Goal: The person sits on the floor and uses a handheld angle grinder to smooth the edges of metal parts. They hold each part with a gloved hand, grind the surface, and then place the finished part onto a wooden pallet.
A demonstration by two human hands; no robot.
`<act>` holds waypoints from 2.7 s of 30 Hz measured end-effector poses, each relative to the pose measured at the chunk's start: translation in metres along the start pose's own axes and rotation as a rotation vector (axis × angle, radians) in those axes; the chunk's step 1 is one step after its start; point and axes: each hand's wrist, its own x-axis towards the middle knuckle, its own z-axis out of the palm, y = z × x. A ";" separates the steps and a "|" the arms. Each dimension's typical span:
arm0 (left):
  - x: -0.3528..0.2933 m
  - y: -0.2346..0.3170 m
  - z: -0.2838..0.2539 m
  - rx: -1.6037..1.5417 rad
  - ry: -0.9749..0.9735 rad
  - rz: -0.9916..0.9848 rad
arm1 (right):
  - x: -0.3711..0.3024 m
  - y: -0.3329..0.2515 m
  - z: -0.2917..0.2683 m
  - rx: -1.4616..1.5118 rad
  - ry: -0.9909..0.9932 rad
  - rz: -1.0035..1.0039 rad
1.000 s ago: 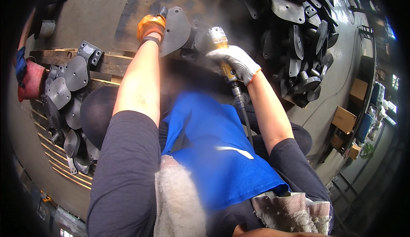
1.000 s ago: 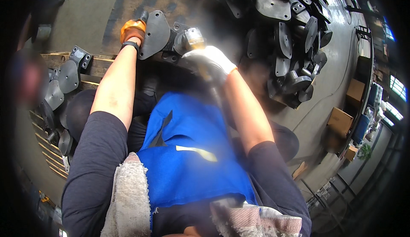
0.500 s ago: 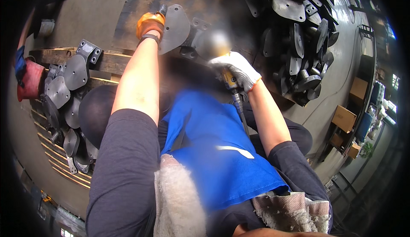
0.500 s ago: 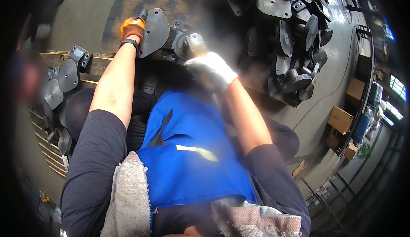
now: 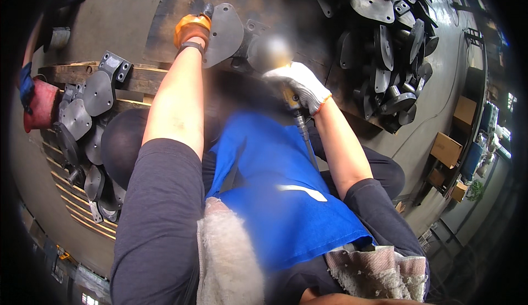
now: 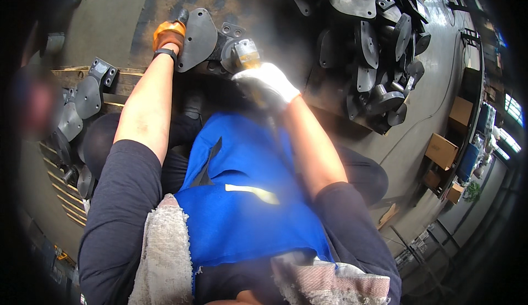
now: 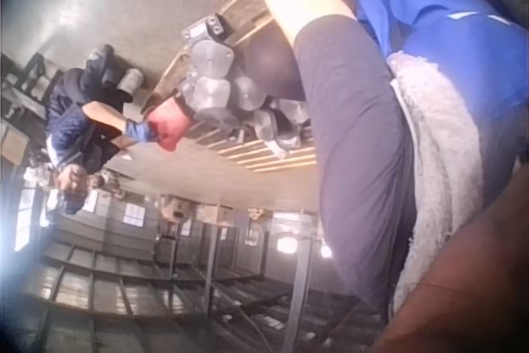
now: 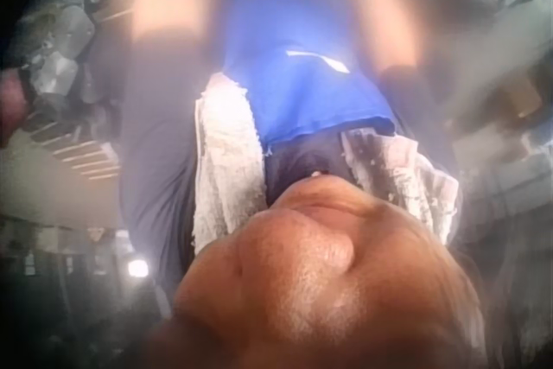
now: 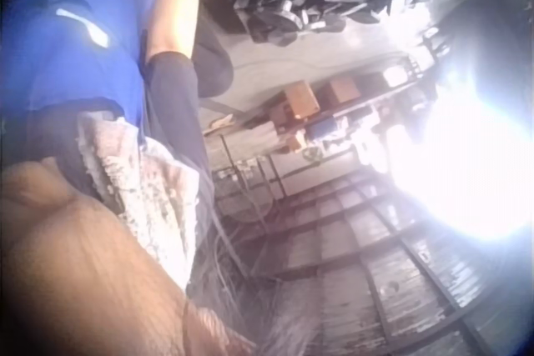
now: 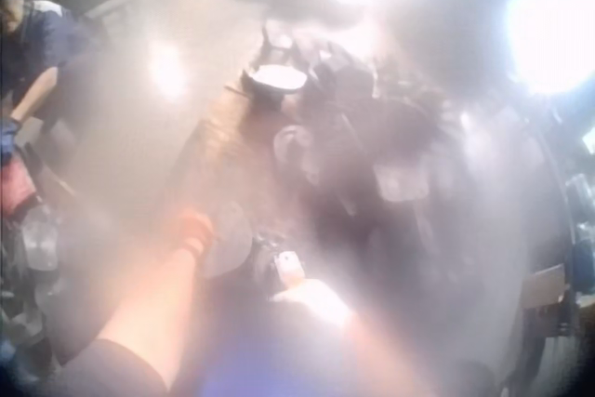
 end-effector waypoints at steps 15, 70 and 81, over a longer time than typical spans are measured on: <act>-0.005 0.005 -0.004 0.039 -0.007 0.033 | -0.011 0.002 0.005 0.150 -0.041 0.069; 0.022 -0.015 0.021 0.183 -0.019 0.137 | -0.002 0.038 -0.004 -0.361 0.048 -0.026; -0.015 0.009 -0.011 0.114 -0.029 0.053 | -0.012 0.031 0.002 -0.128 -0.007 0.046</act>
